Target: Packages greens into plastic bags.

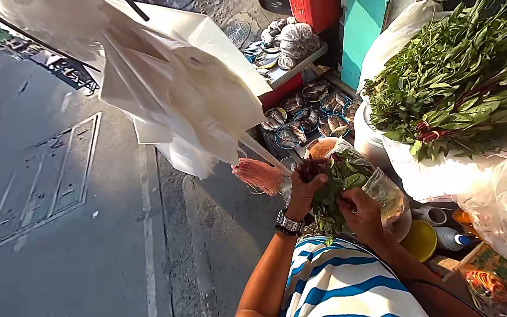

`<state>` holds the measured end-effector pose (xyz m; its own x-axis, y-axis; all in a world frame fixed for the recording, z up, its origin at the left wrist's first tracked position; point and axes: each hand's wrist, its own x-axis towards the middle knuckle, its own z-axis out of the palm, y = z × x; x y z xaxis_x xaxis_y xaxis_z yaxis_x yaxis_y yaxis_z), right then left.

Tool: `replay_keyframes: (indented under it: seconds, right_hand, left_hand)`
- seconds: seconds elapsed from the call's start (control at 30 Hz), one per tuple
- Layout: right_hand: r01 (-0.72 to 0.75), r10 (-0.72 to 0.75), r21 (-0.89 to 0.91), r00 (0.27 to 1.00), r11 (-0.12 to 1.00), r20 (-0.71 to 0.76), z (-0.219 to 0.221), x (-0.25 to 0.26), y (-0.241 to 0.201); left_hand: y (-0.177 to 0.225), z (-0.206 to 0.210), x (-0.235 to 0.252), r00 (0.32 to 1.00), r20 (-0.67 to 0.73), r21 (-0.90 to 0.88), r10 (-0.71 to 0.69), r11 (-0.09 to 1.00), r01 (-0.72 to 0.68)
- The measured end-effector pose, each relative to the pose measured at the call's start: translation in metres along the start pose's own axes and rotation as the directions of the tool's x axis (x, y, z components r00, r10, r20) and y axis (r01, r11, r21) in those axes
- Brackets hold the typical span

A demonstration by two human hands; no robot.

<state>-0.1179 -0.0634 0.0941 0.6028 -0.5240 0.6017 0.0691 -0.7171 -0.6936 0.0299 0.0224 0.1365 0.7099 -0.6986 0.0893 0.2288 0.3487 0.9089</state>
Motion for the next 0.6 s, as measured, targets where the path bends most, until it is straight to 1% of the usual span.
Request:
replay_keyframes:
  seconds: [0.13, 0.2, 0.27, 0.3, 0.33, 0.37, 0.4, 0.43, 0.47, 0.5, 0.53, 0.6]
  right_hand:
    - [0.129, -0.134, -0.177, 0.991, 0.976, -0.017, 0.000, -0.002, 0.000]
    - [0.181, -0.187, -0.237, 0.982, 0.954, -0.004, 0.001, -0.003, 0.000]
    - [0.201, -0.189, -0.219, 0.979, 0.955, 0.075, 0.000, -0.006, 0.002]
    - [0.184, -0.156, -0.175, 0.974, 0.967, 0.161, -0.004, -0.007, 0.003]
    - [0.137, -0.104, -0.109, 0.958, 0.985, 0.267, -0.010, -0.007, 0.004]
    - [0.055, -0.039, -0.034, 0.932, 0.998, 0.361, -0.019, -0.004, 0.006]
    - [-0.035, 0.021, 0.026, 0.913, 0.999, 0.408, -0.029, 0.002, 0.009]
    - [-0.100, 0.065, 0.068, 0.915, 0.993, 0.398, -0.038, 0.009, 0.011]
    - [-0.142, 0.099, 0.099, 0.929, 0.985, 0.357, -0.047, 0.019, 0.012]
    - [-0.156, 0.115, 0.113, 0.945, 0.981, 0.305, -0.053, 0.029, 0.011]
    - [-0.149, 0.113, 0.116, 0.956, 0.982, 0.269, -0.056, 0.037, 0.011]
    - [-0.075, 0.047, 0.098, 0.963, 0.992, 0.264, -0.052, 0.046, 0.013]
  left_hand:
    - [-0.006, 0.002, 0.000, 0.999, 0.038, -0.061, -0.026, 0.998, 0.029]
    - [-0.007, 0.005, -0.001, 0.998, 0.054, -0.068, -0.038, 0.997, 0.042]
    - [-0.005, 0.007, -0.001, 0.996, 0.074, -0.041, -0.050, 0.998, 0.053]
    - [-0.005, 0.006, -0.001, 0.993, 0.108, -0.010, -0.041, 0.999, 0.042]
    - [-0.004, 0.003, 0.000, 0.989, 0.146, 0.036, -0.029, 0.999, 0.024]
    - [-0.003, 0.000, 0.000, 0.984, 0.177, 0.088, -0.022, 0.996, 0.006]
    - [-0.001, -0.002, 0.000, 0.979, 0.202, 0.146, -0.019, 0.989, -0.010]
    - [0.001, -0.003, 0.000, 0.975, 0.222, 0.217, -0.026, 0.976, -0.024]
    - [0.003, -0.003, 0.000, 0.970, 0.241, 0.296, -0.044, 0.955, -0.030]
    - [0.006, -0.002, -0.001, 0.961, 0.266, 0.373, -0.069, 0.927, -0.036]
    - [0.008, 0.001, -0.002, 0.949, 0.297, 0.447, -0.104, 0.894, -0.042]
    - [0.011, 0.007, -0.003, 0.913, 0.360, 0.590, -0.193, 0.805, -0.063]
